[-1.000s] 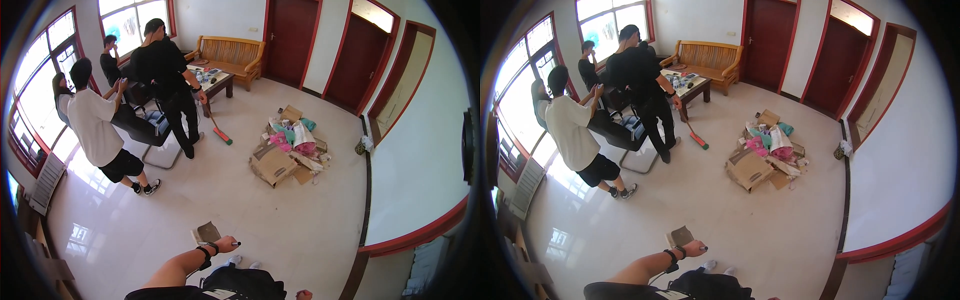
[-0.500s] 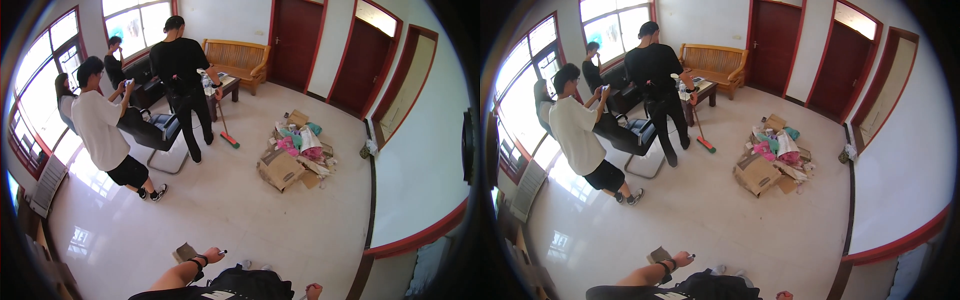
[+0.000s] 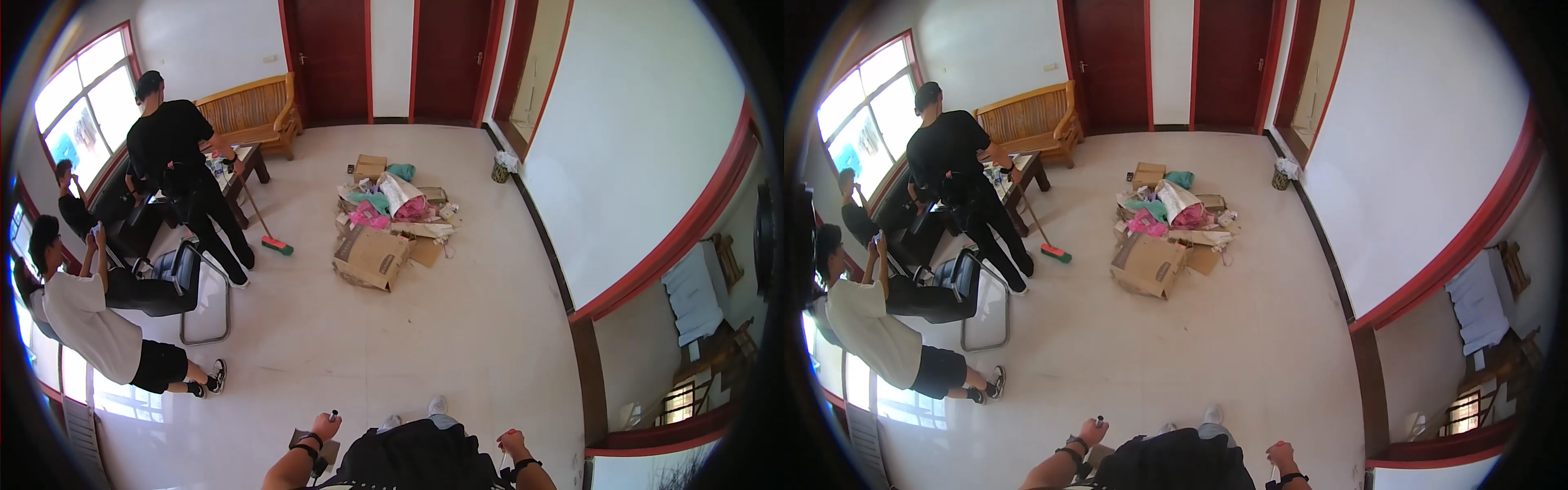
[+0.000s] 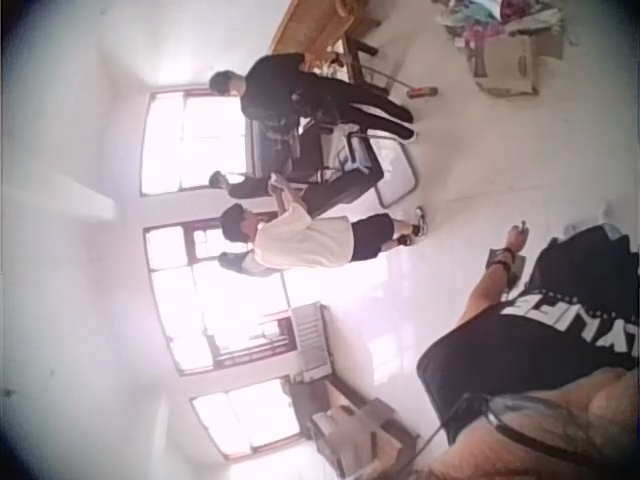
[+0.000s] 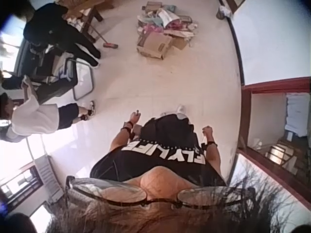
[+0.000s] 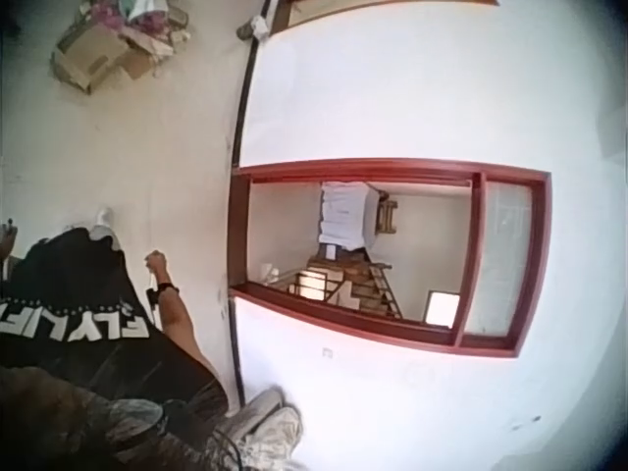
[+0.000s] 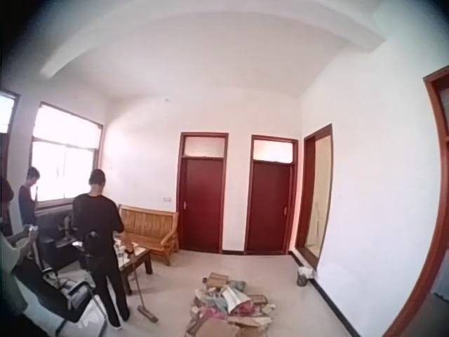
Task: Sweep the floor using a broom and dustpan.
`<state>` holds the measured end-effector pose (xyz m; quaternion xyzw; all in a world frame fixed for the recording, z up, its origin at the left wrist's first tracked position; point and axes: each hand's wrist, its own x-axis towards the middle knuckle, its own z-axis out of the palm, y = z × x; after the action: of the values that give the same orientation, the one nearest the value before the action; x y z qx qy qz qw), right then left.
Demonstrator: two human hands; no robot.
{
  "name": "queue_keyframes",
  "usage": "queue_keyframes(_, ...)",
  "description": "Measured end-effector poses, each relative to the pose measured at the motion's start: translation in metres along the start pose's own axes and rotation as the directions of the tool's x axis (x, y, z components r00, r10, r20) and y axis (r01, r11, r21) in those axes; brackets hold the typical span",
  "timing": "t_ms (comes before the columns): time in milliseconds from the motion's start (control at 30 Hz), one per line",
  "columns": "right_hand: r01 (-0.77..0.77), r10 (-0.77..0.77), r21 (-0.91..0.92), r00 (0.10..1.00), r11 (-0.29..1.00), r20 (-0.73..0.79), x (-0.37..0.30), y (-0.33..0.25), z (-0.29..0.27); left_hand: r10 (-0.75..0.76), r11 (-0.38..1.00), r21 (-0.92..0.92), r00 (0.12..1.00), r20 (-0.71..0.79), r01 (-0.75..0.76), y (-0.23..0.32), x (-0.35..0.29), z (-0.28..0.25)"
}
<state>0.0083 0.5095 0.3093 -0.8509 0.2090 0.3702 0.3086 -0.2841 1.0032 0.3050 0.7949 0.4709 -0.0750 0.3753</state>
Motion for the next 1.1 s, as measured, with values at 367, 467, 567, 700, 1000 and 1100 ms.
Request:
queue_keyframes(367, 0.688, -0.546, 0.267, 0.709, 0.675, -0.446, 0.15, -0.129, -0.198, 0.447, 0.895, -0.043, 0.891, 0.081, -0.445, 0.357, 0.124, 0.09)
queue_keyframes(467, 0.777, -0.614, 0.327, 0.627, 0.538, -0.479, 0.133, -0.194, -0.251, 0.525, 0.848, -0.077, 0.851, -0.003, -0.524, 0.439, 0.126, 0.082)
queue_keyframes(567, 0.837, -0.653, 0.327, 0.547, 0.439, -0.524, 0.109, -0.242, -0.293, 0.595, 0.798, -0.099, 0.803, -0.036, -0.595, 0.493, 0.128, 0.068)
queue_keyframes(700, 0.917, -0.717, 0.236, 0.398, 0.321, -0.572, 0.099, -0.271, -0.318, 0.667, 0.716, -0.197, 0.74, -0.091, -0.67, 0.534, 0.119, 0.052)
queue_keyframes(1000, 0.785, -0.661, 0.129, 0.587, 0.606, -0.468, 0.186, -0.211, -0.318, 0.698, 0.708, -0.097, 0.714, -0.057, -0.7, 0.533, 0.116, 0.12)
queue_keyframes(1100, 0.493, -0.488, -0.07, 0.814, 0.867, -0.314, 0.243, -0.133, -0.316, 0.388, 0.914, 0.093, 0.918, 0.081, -0.394, 0.478, 0.124, 0.148)
